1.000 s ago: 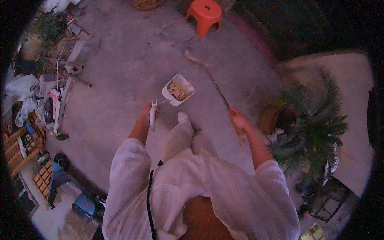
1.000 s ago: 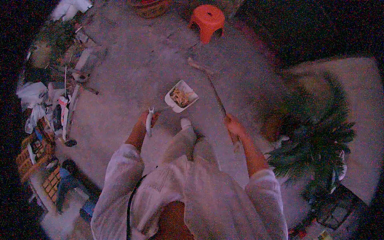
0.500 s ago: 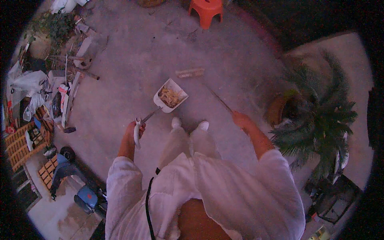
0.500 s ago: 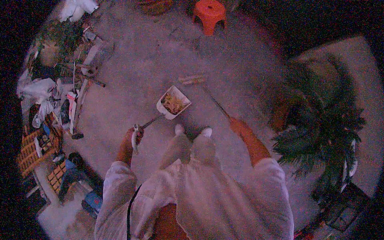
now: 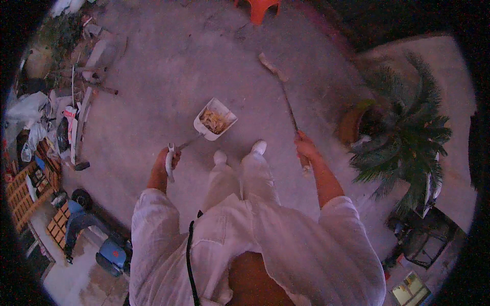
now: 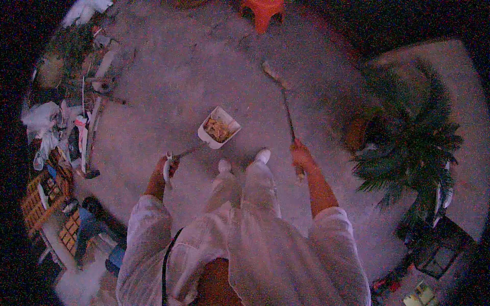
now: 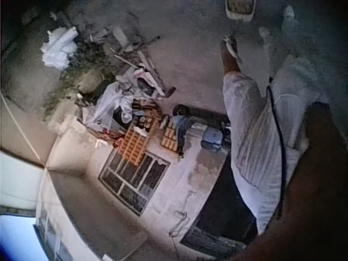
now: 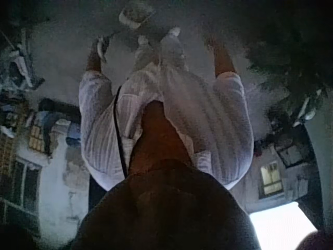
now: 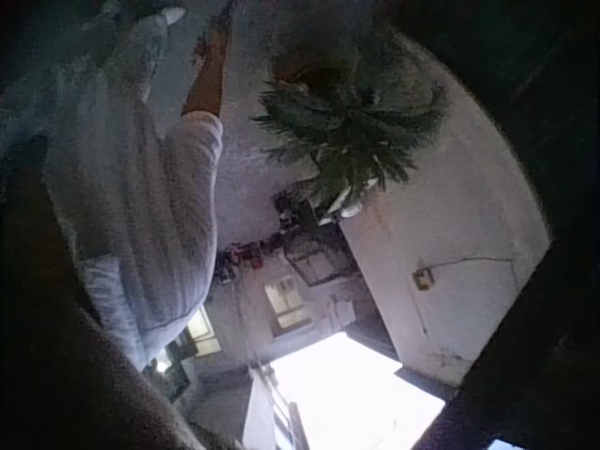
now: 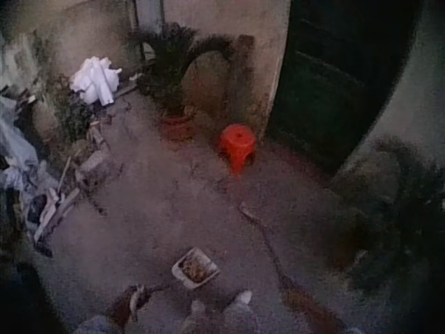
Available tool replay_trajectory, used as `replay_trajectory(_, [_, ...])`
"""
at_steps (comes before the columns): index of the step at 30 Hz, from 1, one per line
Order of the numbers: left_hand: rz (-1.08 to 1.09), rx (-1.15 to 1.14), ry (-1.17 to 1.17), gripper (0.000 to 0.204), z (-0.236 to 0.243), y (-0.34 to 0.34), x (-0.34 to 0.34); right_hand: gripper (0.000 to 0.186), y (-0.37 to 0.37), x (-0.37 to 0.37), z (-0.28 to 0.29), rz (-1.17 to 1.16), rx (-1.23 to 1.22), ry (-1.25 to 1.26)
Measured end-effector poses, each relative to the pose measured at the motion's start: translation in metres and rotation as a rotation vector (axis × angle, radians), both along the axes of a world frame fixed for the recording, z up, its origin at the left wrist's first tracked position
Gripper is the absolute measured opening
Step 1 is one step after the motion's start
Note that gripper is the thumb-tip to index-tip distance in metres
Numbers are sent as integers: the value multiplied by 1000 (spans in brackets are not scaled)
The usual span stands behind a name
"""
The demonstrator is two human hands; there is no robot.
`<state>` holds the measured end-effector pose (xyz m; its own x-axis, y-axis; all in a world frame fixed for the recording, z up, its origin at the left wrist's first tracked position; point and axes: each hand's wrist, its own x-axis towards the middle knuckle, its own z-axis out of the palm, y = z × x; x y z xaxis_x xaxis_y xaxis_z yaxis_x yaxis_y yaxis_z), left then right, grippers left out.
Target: The person sweeps debris on a concrete floor using a broom and dustpan. They gather scattered leaves and small items into the dustpan, moving around a cluttered outdoor area with plants and furniture.
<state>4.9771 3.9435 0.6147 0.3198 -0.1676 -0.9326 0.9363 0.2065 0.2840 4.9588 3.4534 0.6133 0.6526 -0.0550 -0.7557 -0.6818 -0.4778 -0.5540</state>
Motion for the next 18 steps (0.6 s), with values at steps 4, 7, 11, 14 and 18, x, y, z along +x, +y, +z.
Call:
replay_trajectory(4, [58,43,97,26,0,10,10,47,54,-50,15,-33,46,277])
replay_trajectory(7, [235,46,57,26,-4,10,12,46,70,-87,50,28,164,377])
replay_trajectory(11, [133,107,60,26,-4,9,8,47,59,-107,106,-124,201,446])
replay_trajectory(14, [63,-9,22,25,1,14,6,46,51,-113,128,-132,123,483])
replay_trajectory(18, [-30,34,-23,25,3,20,4,43,34,-120,121,-291,84,265])
